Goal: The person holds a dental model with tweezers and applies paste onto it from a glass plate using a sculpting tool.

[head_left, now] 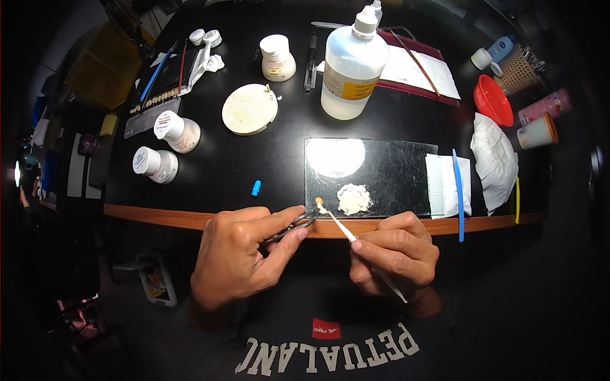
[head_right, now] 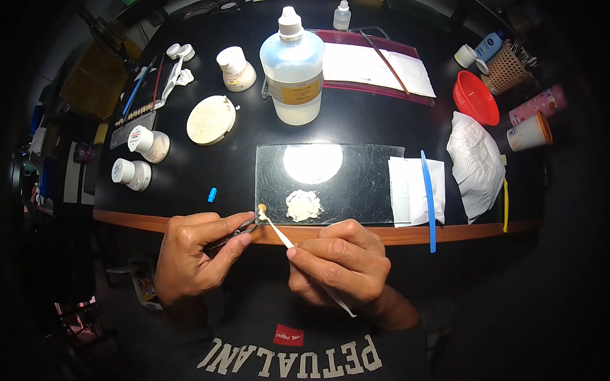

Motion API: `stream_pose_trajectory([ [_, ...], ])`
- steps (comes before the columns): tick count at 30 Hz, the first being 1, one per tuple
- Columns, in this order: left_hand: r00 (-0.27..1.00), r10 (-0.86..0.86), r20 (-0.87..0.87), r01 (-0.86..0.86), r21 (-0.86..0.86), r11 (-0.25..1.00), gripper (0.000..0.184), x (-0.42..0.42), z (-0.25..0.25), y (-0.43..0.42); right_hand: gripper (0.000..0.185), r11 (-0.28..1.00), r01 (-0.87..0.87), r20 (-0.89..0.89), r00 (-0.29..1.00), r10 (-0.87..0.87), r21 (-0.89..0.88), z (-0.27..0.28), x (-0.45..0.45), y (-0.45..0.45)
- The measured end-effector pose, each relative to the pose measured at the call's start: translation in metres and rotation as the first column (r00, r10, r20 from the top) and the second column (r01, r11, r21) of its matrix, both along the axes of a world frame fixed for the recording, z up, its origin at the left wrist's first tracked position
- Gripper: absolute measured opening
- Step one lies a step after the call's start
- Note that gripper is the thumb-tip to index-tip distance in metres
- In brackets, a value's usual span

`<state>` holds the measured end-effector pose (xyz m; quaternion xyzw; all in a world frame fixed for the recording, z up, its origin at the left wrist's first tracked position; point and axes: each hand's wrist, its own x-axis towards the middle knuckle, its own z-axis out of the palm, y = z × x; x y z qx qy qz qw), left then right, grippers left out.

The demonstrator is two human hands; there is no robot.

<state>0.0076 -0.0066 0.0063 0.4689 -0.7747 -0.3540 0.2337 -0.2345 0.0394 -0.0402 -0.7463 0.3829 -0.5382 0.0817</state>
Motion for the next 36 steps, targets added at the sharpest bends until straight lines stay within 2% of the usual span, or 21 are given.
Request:
stream_pose_trajectory([
  [13,1.000,0.008,0.000,-0.008,-0.004,1.000,0.028,0.000,-0.001,0.001,0.032,1.000,-0.005,0.004,1.000,0.005,-0.010,-0.001,0.000,0.000],
  [21,0.996,0.042,-0.079,-0.048,-0.073,0.996,0.027,0.000,-0.011,0.003,0.029,0.998,-0.055,0.079,0.995,0.054,0.016,-0.002,-0.006,0.005],
  [36,0.994,0.037,-0.102,-0.046,-0.079,0.996,0.029,0.001,-0.013,0.004,0.026,0.999,-0.037,0.042,0.998,0.036,0.012,-0.004,-0.006,0.006],
])
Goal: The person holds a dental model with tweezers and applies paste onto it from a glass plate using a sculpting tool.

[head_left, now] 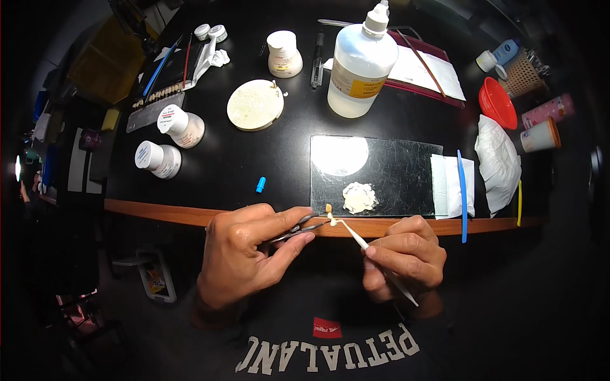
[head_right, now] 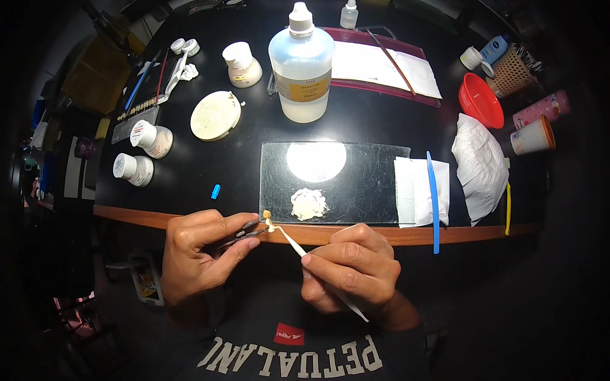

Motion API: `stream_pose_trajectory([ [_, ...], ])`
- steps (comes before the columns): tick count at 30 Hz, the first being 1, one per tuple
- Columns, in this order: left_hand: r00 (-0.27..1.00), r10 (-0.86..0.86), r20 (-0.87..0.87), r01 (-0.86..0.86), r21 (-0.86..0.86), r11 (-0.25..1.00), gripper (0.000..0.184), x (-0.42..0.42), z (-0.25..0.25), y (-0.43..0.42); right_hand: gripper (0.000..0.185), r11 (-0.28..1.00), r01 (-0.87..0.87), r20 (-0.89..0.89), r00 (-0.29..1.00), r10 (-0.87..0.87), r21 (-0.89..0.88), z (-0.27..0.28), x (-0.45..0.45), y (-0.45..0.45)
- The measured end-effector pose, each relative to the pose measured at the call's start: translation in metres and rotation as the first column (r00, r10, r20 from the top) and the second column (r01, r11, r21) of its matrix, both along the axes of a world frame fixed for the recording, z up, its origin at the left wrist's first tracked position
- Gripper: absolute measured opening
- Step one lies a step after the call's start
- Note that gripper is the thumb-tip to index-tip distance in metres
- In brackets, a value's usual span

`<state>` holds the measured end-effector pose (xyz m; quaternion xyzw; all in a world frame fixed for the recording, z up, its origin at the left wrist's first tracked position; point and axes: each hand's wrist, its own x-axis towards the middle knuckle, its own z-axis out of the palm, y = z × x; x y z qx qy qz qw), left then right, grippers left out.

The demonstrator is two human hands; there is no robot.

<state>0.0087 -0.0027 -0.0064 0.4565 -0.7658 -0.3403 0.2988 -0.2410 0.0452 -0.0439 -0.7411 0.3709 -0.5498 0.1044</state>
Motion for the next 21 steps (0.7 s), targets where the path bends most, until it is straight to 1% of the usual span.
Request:
stream_pose_trajectory([
  [9,1.000,-0.006,0.008,0.006,-0.002,1.000,0.029,0.0003,0.0001,-0.0004,0.028,1.000,-0.010,-0.002,1.000,0.010,-0.012,0.0004,0.0009,-0.0010],
  [16,1.000,0.002,0.015,-0.002,0.006,1.000,0.030,-0.0003,-0.0005,0.0013,0.025,0.999,-0.047,-0.049,0.998,0.047,-0.006,0.0033,-0.0012,-0.0001],
  [19,1.000,-0.022,0.002,0.022,0.010,1.000,0.035,0.0008,-0.0017,0.0006,0.025,0.999,-0.045,-0.059,0.997,0.044,-0.007,0.0037,-0.0010,-0.0002],
  [21,1.000,-0.023,0.009,0.023,0.010,1.000,0.035,0.0006,-0.0017,0.0006,0.025,0.999,-0.036,-0.067,0.997,0.035,-0.018,0.0028,-0.0010,-0.0005],
])
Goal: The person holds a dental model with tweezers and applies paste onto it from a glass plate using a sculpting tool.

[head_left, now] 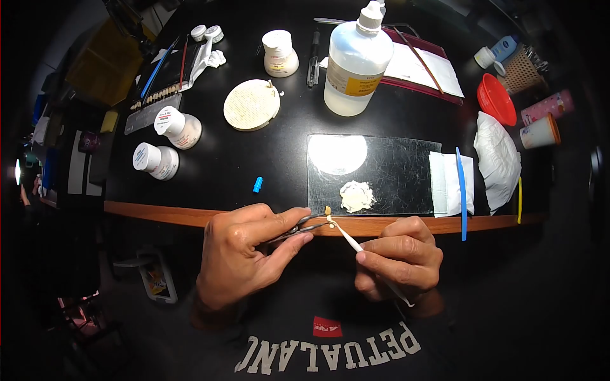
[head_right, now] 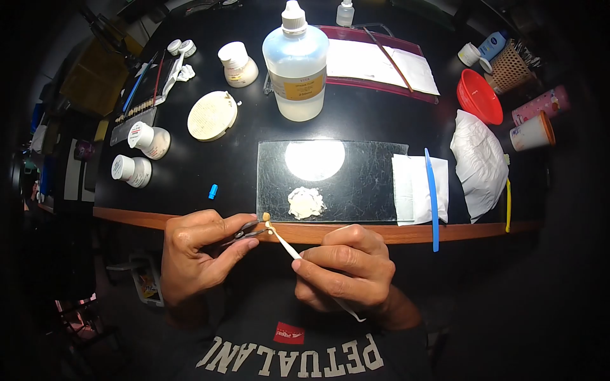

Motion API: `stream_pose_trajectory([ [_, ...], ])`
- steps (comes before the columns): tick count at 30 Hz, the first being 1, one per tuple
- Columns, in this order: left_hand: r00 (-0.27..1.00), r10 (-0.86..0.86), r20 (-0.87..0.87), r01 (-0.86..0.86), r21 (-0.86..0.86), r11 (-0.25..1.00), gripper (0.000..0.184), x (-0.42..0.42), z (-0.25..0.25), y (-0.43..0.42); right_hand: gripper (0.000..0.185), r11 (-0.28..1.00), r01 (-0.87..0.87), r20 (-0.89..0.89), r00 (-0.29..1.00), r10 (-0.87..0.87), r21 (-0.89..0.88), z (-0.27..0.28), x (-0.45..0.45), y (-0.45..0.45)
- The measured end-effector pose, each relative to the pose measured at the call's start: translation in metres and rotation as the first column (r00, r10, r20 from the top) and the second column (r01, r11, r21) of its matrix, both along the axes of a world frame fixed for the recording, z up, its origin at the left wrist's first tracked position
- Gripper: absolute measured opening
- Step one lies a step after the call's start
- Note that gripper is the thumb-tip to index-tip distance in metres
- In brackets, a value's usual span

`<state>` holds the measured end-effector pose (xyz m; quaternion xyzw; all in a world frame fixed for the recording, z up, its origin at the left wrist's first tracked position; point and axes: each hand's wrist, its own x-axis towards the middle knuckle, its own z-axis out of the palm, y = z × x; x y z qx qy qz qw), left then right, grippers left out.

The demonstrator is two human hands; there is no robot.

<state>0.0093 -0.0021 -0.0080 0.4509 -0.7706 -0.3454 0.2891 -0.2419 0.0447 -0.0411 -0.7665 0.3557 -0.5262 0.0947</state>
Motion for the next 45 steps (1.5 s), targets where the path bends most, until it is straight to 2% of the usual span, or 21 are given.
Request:
stream_pose_trajectory([
  [19,0.999,0.026,-0.030,-0.027,-0.016,1.000,0.033,0.000,-0.004,0.001,0.030,0.999,0.043,0.034,0.999,-0.043,0.004,-0.004,0.000,0.001],
  [24,0.992,0.096,-0.080,-0.106,-0.133,0.985,0.036,-0.002,-0.010,0.009,0.031,0.998,0.056,0.110,0.992,-0.058,0.022,0.000,0.002,0.002],
  [28,0.972,0.220,-0.081,-0.232,-0.184,0.955,0.037,-0.007,-0.015,0.022,0.026,0.999,0.022,0.111,0.994,-0.018,-0.032,-0.002,0.009,-0.001],
  [29,0.965,0.261,-0.016,-0.262,-0.102,0.960,0.039,-0.007,-0.008,0.026,0.024,0.998,0.013,0.124,0.992,-0.005,-0.062,-0.002,0.012,-0.004],
  [32,0.958,0.280,-0.063,-0.287,-0.183,0.940,0.039,-0.007,-0.018,0.026,0.022,0.993,0.044,0.141,0.990,-0.029,-0.106,-0.007,0.022,-0.009],
  [35,0.946,0.305,-0.112,-0.321,-0.188,0.928,0.039,-0.006,-0.023,0.026,0.019,0.992,0.017,0.140,0.990,0.001,-0.124,-0.009,0.027,-0.011],
  [38,0.941,0.320,-0.108,-0.333,-0.132,0.934,0.038,-0.006,-0.022,0.027,0.017,0.985,0.024,0.120,0.993,-0.003,-0.171,-0.013,0.031,-0.015],
  [45,0.947,0.315,-0.064,-0.321,-0.132,0.938,0.039,-0.007,-0.018,0.026,0.021,0.981,0.019,0.065,0.998,-0.007,-0.193,-0.016,0.030,-0.016],
])
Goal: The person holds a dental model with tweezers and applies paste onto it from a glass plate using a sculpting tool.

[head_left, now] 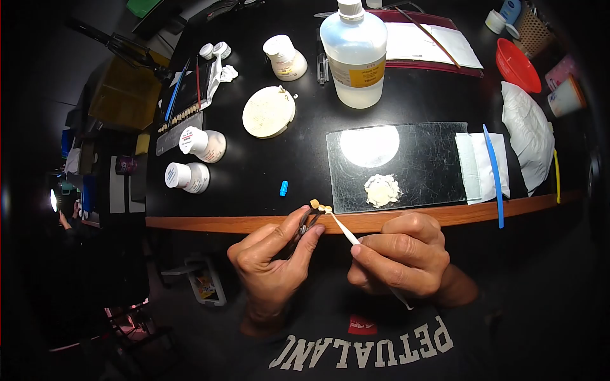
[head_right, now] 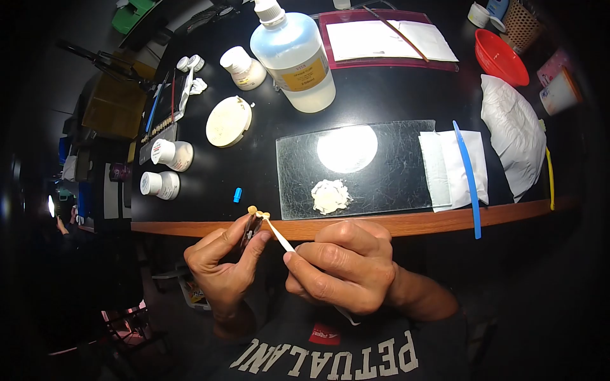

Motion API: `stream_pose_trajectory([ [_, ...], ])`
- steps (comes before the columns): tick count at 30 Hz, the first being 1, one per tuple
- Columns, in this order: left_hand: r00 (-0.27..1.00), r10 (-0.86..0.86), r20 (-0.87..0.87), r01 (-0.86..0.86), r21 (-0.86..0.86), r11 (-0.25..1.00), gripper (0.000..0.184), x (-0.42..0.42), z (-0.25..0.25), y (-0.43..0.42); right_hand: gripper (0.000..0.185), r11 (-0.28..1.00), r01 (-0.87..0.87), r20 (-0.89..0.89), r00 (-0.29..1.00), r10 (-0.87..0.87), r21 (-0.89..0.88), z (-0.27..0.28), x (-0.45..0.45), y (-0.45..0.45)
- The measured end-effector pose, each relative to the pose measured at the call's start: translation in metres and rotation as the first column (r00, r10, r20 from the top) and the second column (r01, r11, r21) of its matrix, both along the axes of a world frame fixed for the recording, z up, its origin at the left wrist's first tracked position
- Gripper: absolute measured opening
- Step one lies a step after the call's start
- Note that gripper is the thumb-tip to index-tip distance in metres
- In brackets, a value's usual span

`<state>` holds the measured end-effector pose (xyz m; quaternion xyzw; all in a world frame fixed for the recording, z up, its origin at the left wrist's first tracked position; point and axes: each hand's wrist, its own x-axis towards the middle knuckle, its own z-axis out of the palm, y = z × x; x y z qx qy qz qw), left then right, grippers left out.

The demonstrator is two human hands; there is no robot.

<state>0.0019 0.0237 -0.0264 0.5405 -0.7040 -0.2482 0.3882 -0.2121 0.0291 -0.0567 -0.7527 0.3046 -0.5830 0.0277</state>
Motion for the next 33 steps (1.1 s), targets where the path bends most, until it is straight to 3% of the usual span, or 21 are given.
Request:
stream_pose_trajectory([
  [17,0.999,-0.022,0.029,0.022,-0.012,1.000,0.038,0.000,0.003,-0.001,0.022,0.999,0.028,-0.007,1.000,-0.027,0.039,0.003,0.000,0.000],
  [24,0.999,-0.031,0.012,0.031,-0.022,0.999,0.039,0.002,-0.001,-0.001,0.025,0.983,0.024,0.094,0.995,-0.042,0.183,0.014,-0.001,0.000],
  [33,0.999,-0.035,-0.010,0.035,-0.016,0.999,0.039,0.003,-0.003,-0.001,0.021,0.970,0.002,0.130,0.991,-0.034,0.244,0.017,-0.001,0.000],
])
